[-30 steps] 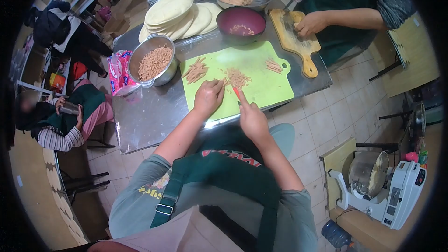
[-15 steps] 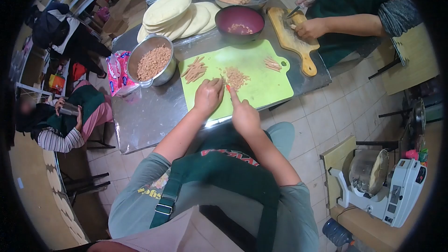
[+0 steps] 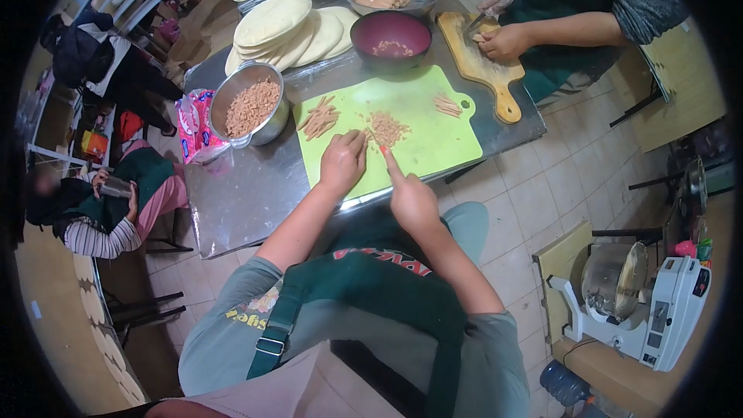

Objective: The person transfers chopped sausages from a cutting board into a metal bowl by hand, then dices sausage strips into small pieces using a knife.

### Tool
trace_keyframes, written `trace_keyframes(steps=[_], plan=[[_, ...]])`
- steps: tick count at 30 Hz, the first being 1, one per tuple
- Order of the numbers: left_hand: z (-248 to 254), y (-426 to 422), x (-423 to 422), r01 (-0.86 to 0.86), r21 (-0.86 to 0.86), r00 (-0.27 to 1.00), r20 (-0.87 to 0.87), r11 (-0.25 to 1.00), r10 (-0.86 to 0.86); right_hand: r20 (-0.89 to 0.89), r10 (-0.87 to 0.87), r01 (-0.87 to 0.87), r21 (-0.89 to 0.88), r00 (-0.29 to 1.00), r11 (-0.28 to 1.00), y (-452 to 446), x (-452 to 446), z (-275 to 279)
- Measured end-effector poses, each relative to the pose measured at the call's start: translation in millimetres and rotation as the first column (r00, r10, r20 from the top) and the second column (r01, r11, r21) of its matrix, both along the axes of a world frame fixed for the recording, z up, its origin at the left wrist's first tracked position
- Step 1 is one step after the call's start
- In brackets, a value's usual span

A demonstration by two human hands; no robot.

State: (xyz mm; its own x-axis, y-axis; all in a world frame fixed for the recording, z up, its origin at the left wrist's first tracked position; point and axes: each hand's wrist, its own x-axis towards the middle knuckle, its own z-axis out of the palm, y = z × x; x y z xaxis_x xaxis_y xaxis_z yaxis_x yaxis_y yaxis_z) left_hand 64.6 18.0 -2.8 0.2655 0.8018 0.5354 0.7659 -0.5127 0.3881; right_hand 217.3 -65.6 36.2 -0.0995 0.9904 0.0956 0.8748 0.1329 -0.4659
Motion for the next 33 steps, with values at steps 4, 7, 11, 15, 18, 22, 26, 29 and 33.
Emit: trace_keyframes(steps=[4, 7, 11, 15, 18, 22, 26, 29, 33], plan=[[-1, 1, 0, 0.002, -0.013, 1.0, 0.009, 1.0, -0.002, 0.078, 0.004, 0.007, -0.132, 0.997, 0.991, 14, -12, -2], [-1, 1, 1, -0.013, -0.033, 1.0, -0.02, 0.999, 0.012, 0.105, 0.013, 0.002, -0.136, 0.994, 0.991, 7, -12, -1], [-1, 1, 1, -0.03, -0.02, 0.998, 0.049, 0.999, 0.031, 0.012, 0.005, -0.004, -0.059, 1.0, 0.998, -20, 2, -6], [-1, -2, 1, -0.05, -0.035, 0.997, 0.052, 0.998, 0.052, -0.028, -0.013, 0.01, -0.112, 1.0, 0.994, -20, 7, 0], [-3, -2, 0, -0.054, -0.033, 0.998, 0.041, 0.998, 0.055, -0.096, -0.012, 0.004, -0.082, 0.995, 0.997, 0, 4, -5], [-5, -2, 0, -0.053, -0.017, 0.997, 0.056, 0.998, 0.053, 0.019, 0.01, -0.008, -0.091, 1.0, 0.996, 13, -14, -5], [-5, -2, -2, -0.053, -0.026, 0.991, 0.121, 0.998, 0.055, 0.088, 0.0, 0.011, -0.118, 0.996, 0.993, -3, -13, -4], [-1, -3, -2, -0.043, -0.047, 0.99, 0.133, 0.998, 0.049, 0.097, -0.005, 0.013, -0.08, 0.995, 0.997, -21, -7, -4], [1, -3, -2, -0.045, -0.076, 0.991, 0.12, 0.996, 0.054, 0.052, 0.003, 0.001, -0.077, 0.999, 0.997, -15, -2, -9]])
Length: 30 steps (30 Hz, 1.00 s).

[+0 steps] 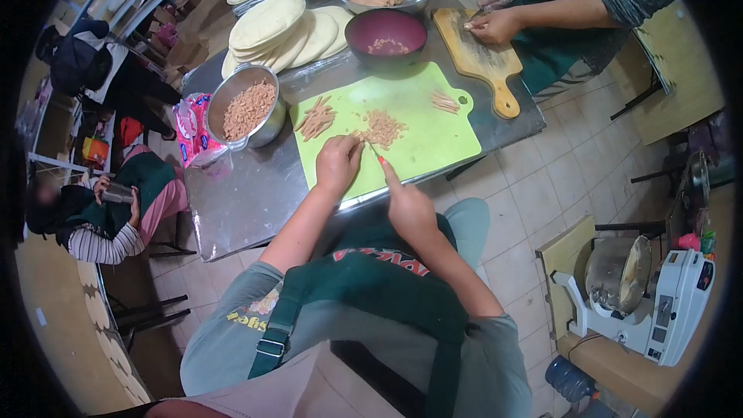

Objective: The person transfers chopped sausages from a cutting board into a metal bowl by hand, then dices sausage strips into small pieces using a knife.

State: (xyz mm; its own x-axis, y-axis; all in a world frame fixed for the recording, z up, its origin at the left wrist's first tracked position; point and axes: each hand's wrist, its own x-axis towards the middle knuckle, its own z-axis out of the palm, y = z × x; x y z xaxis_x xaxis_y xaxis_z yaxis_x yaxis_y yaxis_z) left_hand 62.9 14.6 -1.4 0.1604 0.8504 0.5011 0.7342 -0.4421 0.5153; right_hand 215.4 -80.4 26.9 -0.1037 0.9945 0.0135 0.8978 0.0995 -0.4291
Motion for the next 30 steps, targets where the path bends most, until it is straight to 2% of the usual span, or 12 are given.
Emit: trace_keyframes(steps=[2, 8, 12, 15, 17, 23, 28, 30], plan=[[1, 0, -1, 0.001, -0.001, 1.0, -0.003, 1.0, -0.001, -0.097, 0.003, -0.001, 0.02, 0.995, 1.0, 12, -2, 4], [0, 1, -2, 0.01, 0.023, 1.0, 0.004, 1.0, -0.01, 0.0, 0.015, -0.015, -0.056, 1.0, 0.998, 16, -12, 4], [-1, 0, -2, 0.013, 0.033, 1.0, 0.01, 0.999, -0.013, -0.028, 0.019, -0.019, 0.005, 0.999, 1.0, -8, -1, -2], [-5, -2, -3, 0.016, 0.047, 1.0, 0.01, 0.999, -0.016, -0.069, 0.002, -0.002, -0.004, 0.998, 1.0, -8, 4, -3], [-4, -4, -3, 0.021, 0.059, 1.0, 0.01, 0.998, -0.021, -0.191, 0.018, -0.008, 0.057, 0.981, 0.998, 3, 5, -8], [-3, -4, -4, 0.025, 0.036, 1.0, -0.005, 0.999, -0.025, -0.106, 0.031, -0.039, -0.076, 0.994, 0.996, 28, -13, 1], [-3, -4, -5, 0.011, 0.006, 1.0, -0.016, 1.0, -0.011, -0.067, 0.025, -0.029, -0.056, 0.997, 0.998, -2, -4, -2], [-4, -3, -6, 0.022, 0.056, 1.0, 0.004, 0.998, -0.022, -0.054, 0.02, -0.021, -0.03, 0.998, 0.999, -9, 2, -1]])
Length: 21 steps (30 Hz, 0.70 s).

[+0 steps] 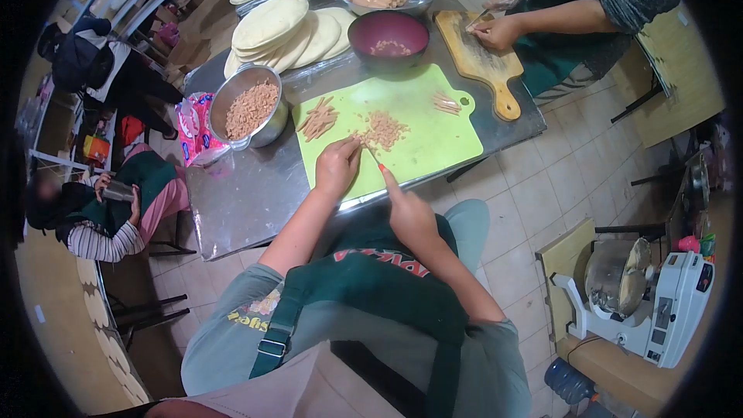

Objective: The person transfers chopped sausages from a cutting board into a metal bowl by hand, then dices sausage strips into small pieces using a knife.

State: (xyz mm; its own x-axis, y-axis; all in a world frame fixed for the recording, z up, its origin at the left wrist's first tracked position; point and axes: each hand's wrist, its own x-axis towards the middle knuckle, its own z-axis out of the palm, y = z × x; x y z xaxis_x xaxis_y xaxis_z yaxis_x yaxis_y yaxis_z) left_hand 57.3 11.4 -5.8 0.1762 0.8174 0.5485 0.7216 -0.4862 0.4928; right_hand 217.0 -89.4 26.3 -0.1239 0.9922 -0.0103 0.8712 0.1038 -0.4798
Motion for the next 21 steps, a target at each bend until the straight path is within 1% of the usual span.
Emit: trace_keyframes(steps=[1, 3, 5, 6, 8, 12, 14, 15, 17, 21], plan=[[0, -1, 0, -0.002, -0.002, 1.0, 0.001, 1.0, 0.002, -0.035, 0.011, -0.01, 0.027, 0.999, 1.0, -2, 3, 1], [3, -1, -1, -0.007, -0.088, 1.0, 0.003, 0.996, 0.007, -0.068, 0.026, -0.022, 0.057, 0.997, 0.998, -1, 5, 3], [3, -1, 1, -0.014, -0.074, 1.0, 0.004, 0.997, 0.014, -0.201, 0.009, 0.014, 0.114, 0.98, 0.993, 8, 5, 5], [2, -1, 2, -0.017, -0.061, 1.0, 0.004, 0.998, 0.017, -0.201, 0.012, 0.011, 0.114, 0.979, 0.993, 12, 3, 6], [2, -2, 2, -0.021, -0.053, 1.0, -0.009, 0.998, 0.021, -0.13, 0.007, -0.004, 0.02, 0.992, 1.0, 21, -5, 9], [2, -1, 2, -0.019, -0.02, 1.0, -0.003, 1.0, 0.019, -0.08, 0.007, -0.009, -0.034, 0.997, 0.999, 32, -23, 6], [3, -1, 1, -0.012, -0.024, 1.0, 0.005, 1.0, 0.012, 0.016, 0.0, 0.001, -0.073, 1.0, 0.997, 37, -28, 2], [3, -2, 1, -0.005, -0.024, 1.0, 0.013, 1.0, 0.005, 0.018, -0.004, 0.005, -0.076, 1.0, 0.997, 36, -29, 2], [0, 0, 0, -0.005, -0.019, 1.0, 0.017, 1.0, 0.005, 0.067, -0.009, 0.011, -0.023, 0.998, 1.0, 34, -30, 2], [6, -2, -2, -0.003, -0.004, 1.0, 0.018, 1.0, 0.003, 0.089, 0.004, -0.004, 0.002, 0.996, 1.0, 8, -18, 6]])
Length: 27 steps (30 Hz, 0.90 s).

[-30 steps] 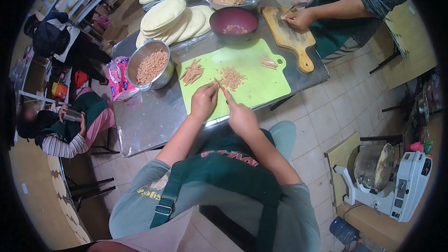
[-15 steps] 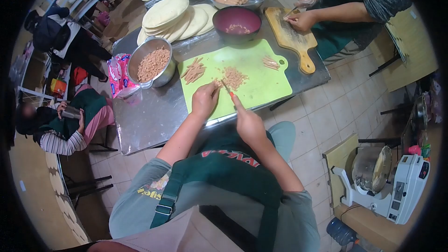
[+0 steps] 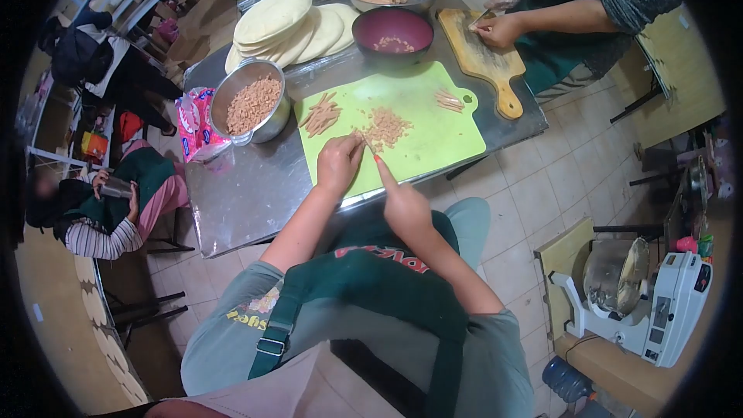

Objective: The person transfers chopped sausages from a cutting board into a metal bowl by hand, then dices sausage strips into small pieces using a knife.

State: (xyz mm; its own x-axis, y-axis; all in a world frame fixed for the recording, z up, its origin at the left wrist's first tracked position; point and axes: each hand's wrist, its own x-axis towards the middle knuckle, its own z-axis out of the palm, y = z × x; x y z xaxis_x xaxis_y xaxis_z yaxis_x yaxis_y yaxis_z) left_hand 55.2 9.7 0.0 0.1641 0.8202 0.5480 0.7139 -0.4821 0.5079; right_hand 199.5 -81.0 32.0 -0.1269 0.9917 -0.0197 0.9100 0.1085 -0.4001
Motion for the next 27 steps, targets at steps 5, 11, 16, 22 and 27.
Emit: trace_keyframes(steps=[5, 11, 16, 22, 27], plan=[[-1, -2, -4, -0.003, -0.066, 1.0, 0.025, 0.998, 0.004, -0.061, 0.007, -0.003, 0.07, 0.998, 0.998, -22, 15, 2], [-1, -5, -4, 0.009, -0.064, 1.0, 0.022, 0.998, -0.008, -0.196, 0.032, -0.006, 0.129, 0.98, 0.992, 5, 17, 4], [-3, -5, -5, 0.014, -0.056, 1.0, 0.019, 0.998, -0.013, -0.06, 0.075, -0.075, 0.003, 0.995, 0.997, 23, 11, 16], [-5, -3, -3, 0.011, -0.048, 1.0, 0.024, 0.999, -0.01, -0.025, 0.11, -0.112, -0.066, 0.994, 0.992, 47, 8, 10], [-3, -3, -3, 0.003, -0.031, 1.0, 0.025, 1.0, -0.002, -0.081, 0.129, -0.135, -0.075, 0.988, 0.988, 45, 11, 8]])
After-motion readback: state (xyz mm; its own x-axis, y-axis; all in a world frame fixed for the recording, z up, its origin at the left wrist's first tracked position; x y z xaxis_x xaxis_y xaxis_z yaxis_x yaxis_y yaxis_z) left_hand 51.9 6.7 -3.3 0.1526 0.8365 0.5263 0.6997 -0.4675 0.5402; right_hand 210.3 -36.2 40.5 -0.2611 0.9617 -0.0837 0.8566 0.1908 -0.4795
